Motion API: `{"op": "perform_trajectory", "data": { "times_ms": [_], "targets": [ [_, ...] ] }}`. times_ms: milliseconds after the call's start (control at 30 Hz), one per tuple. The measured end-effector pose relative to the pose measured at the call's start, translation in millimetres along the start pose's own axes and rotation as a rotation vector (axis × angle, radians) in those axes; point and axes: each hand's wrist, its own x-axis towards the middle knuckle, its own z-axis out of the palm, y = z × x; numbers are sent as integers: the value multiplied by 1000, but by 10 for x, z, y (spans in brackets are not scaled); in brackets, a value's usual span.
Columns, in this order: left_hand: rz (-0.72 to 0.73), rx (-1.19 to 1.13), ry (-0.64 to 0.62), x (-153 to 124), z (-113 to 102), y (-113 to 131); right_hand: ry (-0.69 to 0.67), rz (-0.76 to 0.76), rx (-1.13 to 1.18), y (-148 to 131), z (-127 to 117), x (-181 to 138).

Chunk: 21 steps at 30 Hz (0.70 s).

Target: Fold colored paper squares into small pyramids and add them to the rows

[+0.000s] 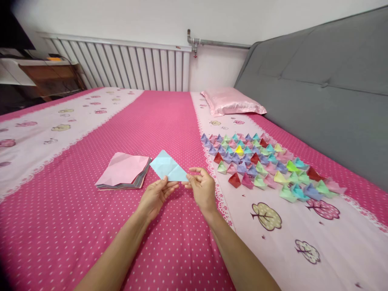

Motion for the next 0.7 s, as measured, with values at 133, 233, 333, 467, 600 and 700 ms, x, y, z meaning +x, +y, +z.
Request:
{"op": "perform_trajectory", "data": {
  "times_ms": [133, 233, 333, 467, 600, 700],
  "targets": [
    [18, 16, 39, 1, 0, 4, -33, 45, 14, 4, -11, 15],
    [33, 22, 69, -1, -12, 9, -83, 94, 30, -22, -24, 22],
    [49, 47, 78, 11, -37, 3, -112, 128, 36, -58, -38, 20],
    [67, 63, 87, 25, -63, 6, -152, 150, 18, -74, -40, 17],
    [-1, -21, 118, 16, -49, 47, -177, 160, 2, -26, -34, 27],
    [-16, -60, 127, 8, -30, 69, -172, 125, -49, 27, -46, 43]
  ]
}}
